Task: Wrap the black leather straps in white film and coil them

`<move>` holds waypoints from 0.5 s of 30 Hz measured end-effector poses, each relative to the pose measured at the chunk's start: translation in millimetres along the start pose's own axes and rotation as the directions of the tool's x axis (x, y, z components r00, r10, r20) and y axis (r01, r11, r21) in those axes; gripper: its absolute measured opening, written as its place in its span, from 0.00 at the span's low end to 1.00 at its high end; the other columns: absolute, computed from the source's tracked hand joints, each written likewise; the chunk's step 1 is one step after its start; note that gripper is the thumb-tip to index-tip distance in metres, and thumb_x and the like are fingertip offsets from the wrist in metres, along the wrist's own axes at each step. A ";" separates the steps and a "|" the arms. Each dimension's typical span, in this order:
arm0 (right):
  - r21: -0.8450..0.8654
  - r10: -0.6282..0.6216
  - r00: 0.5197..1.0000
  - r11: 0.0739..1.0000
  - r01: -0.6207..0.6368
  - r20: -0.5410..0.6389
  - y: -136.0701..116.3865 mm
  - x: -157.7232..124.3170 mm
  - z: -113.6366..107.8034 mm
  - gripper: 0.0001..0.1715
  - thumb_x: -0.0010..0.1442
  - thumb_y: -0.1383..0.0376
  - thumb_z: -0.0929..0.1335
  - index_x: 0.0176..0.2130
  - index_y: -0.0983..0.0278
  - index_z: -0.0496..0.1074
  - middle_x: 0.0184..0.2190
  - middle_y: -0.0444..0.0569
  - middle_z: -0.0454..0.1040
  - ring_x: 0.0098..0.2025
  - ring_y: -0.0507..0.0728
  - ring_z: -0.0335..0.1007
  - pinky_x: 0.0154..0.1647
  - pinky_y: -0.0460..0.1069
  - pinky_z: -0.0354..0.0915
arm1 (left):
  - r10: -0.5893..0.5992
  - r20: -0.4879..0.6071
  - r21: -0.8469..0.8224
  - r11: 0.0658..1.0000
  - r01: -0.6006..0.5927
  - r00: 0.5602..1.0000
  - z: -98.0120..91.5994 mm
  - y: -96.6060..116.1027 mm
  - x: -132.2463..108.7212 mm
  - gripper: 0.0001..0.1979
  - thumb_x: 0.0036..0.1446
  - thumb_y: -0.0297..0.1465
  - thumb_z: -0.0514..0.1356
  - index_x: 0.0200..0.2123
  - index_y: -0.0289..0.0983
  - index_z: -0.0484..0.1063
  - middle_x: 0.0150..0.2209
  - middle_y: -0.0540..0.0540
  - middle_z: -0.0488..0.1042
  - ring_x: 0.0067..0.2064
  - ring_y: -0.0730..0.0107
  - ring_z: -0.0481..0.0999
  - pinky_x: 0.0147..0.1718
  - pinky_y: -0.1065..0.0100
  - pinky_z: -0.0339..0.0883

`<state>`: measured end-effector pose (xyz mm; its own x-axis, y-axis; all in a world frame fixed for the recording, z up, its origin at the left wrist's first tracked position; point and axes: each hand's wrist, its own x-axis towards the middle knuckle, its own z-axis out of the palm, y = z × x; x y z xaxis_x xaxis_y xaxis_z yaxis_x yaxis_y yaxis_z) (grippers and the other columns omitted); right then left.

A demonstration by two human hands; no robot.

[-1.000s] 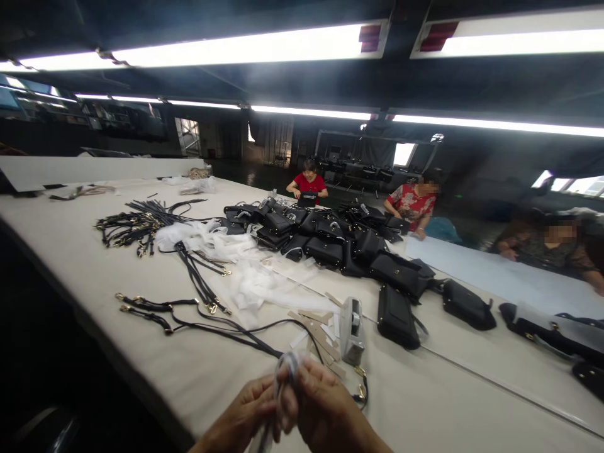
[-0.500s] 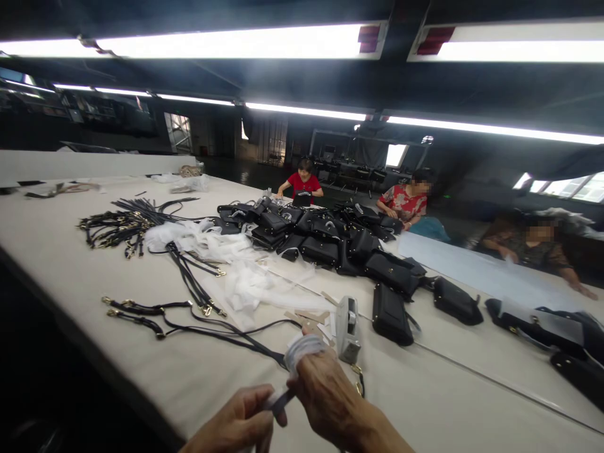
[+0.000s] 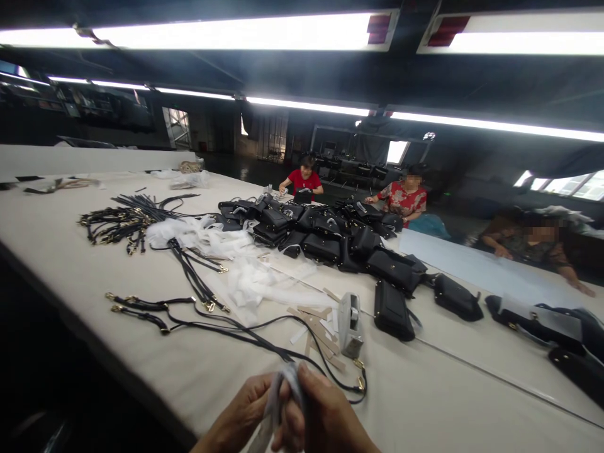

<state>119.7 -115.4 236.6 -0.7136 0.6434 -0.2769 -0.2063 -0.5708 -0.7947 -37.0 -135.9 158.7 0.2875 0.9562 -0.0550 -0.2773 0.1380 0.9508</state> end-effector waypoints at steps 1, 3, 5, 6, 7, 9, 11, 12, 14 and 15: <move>0.077 -0.081 0.996 0.994 0.083 -0.027 -5.7 1.0 6.5 0.27 0.58 0.43 0.68 0.37 0.65 0.72 0.17 0.39 0.63 0.22 0.52 0.65 0.27 0.47 0.62 | -0.013 -0.012 -0.088 0.996 0.012 1.000 6.5 -8.3 0.9 0.28 0.55 0.57 0.57 0.31 0.36 0.67 0.21 0.54 0.64 0.20 0.77 0.61 0.21 0.73 0.53; 0.075 -0.262 0.961 0.961 0.268 -0.085 -17.1 3.9 16.2 0.22 0.59 0.50 0.70 0.43 0.65 0.73 0.25 0.43 0.70 0.31 0.55 0.71 0.38 0.51 0.67 | -0.013 -0.091 -0.180 0.984 -0.004 0.996 17.9 -19.5 1.3 0.30 0.54 0.60 0.55 0.34 0.37 0.65 0.21 0.54 0.66 0.17 0.78 0.59 0.17 0.74 0.50; -0.074 -0.415 0.900 0.910 0.408 -0.137 -25.4 8.7 18.8 0.22 0.60 0.53 0.70 0.49 0.63 0.71 0.32 0.47 0.74 0.40 0.57 0.72 0.48 0.54 0.66 | 0.023 -0.146 -0.169 0.984 -0.048 0.989 26.3 -21.0 -1.0 0.30 0.56 0.61 0.52 0.37 0.38 0.64 0.22 0.54 0.67 0.15 0.80 0.56 0.15 0.74 0.46; -0.191 -0.485 0.859 0.869 0.455 -0.161 -27.5 11.8 16.8 0.22 0.62 0.54 0.69 0.51 0.61 0.70 0.34 0.48 0.75 0.44 0.59 0.71 0.52 0.55 0.64 | 0.053 -0.142 -0.140 0.988 -0.073 0.988 29.3 -18.2 -3.0 0.30 0.57 0.60 0.52 0.38 0.37 0.65 0.22 0.54 0.66 0.16 0.80 0.55 0.16 0.74 0.44; -0.332 -0.561 0.809 0.807 0.489 -0.172 -28.0 15.3 12.5 0.21 0.63 0.54 0.68 0.53 0.60 0.69 0.36 0.49 0.76 0.48 0.60 0.69 0.54 0.56 0.62 | 0.080 -0.116 -0.109 0.990 -0.093 0.990 31.3 -13.5 -5.4 0.29 0.56 0.59 0.54 0.39 0.37 0.66 0.22 0.54 0.65 0.17 0.80 0.54 0.17 0.74 0.44; -0.645 -0.694 0.715 0.585 0.492 -0.084 -25.1 21.8 -1.7 0.18 0.66 0.56 0.66 0.53 0.60 0.68 0.41 0.52 0.76 0.52 0.62 0.67 0.57 0.58 0.59 | 0.095 -0.011 -0.085 0.992 -0.096 0.995 31.3 -0.9 -11.0 0.29 0.53 0.57 0.59 0.40 0.36 0.66 0.20 0.56 0.63 0.19 0.80 0.53 0.18 0.74 0.45; -0.866 -0.716 0.686 0.256 0.430 0.129 -19.5 25.5 -19.3 0.14 0.67 0.59 0.64 0.51 0.61 0.69 0.42 0.54 0.76 0.50 0.63 0.68 0.54 0.58 0.61 | 0.046 0.106 -0.091 0.995 -0.036 0.993 24.7 13.6 -16.9 0.27 0.54 0.56 0.60 0.38 0.36 0.66 0.19 0.56 0.61 0.19 0.79 0.54 0.19 0.74 0.46; -0.915 -0.678 0.700 0.099 0.392 0.226 -16.5 25.7 -27.5 0.12 0.67 0.61 0.63 0.48 0.61 0.70 0.41 0.54 0.76 0.47 0.63 0.70 0.51 0.57 0.62 | 0.005 0.152 -0.087 0.996 0.009 0.988 19.0 20.8 -20.0 0.25 0.54 0.54 0.60 0.37 0.37 0.66 0.20 0.56 0.61 0.20 0.79 0.54 0.19 0.74 0.47; -0.937 -0.565 0.753 -0.124 0.327 0.337 -11.1 23.0 -40.0 0.10 0.68 0.62 0.61 0.41 0.61 0.70 0.35 0.52 0.75 0.37 0.61 0.69 0.41 0.54 0.64 | -0.058 0.173 -0.003 0.998 0.059 0.983 4.8 34.3 -26.0 0.20 0.52 0.47 0.64 0.37 0.36 0.67 0.22 0.56 0.61 0.22 0.78 0.54 0.21 0.74 0.49; -0.935 -0.513 0.781 -0.189 0.301 0.355 -8.3 20.4 -43.9 0.10 0.68 0.61 0.61 0.37 0.61 0.69 0.32 0.50 0.73 0.33 0.59 0.67 0.37 0.53 0.63 | -0.068 0.141 0.078 0.995 0.058 0.988 -2.5 40.3 -28.5 0.17 0.51 0.42 0.65 0.36 0.36 0.68 0.23 0.56 0.61 0.24 0.77 0.55 0.23 0.74 0.50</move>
<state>136.2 -75.1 213.9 -0.6894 0.6144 0.3837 0.4496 0.7782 -0.4385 -58.7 -157.0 197.8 0.4320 0.8987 -0.0761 -0.1883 0.1723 0.9669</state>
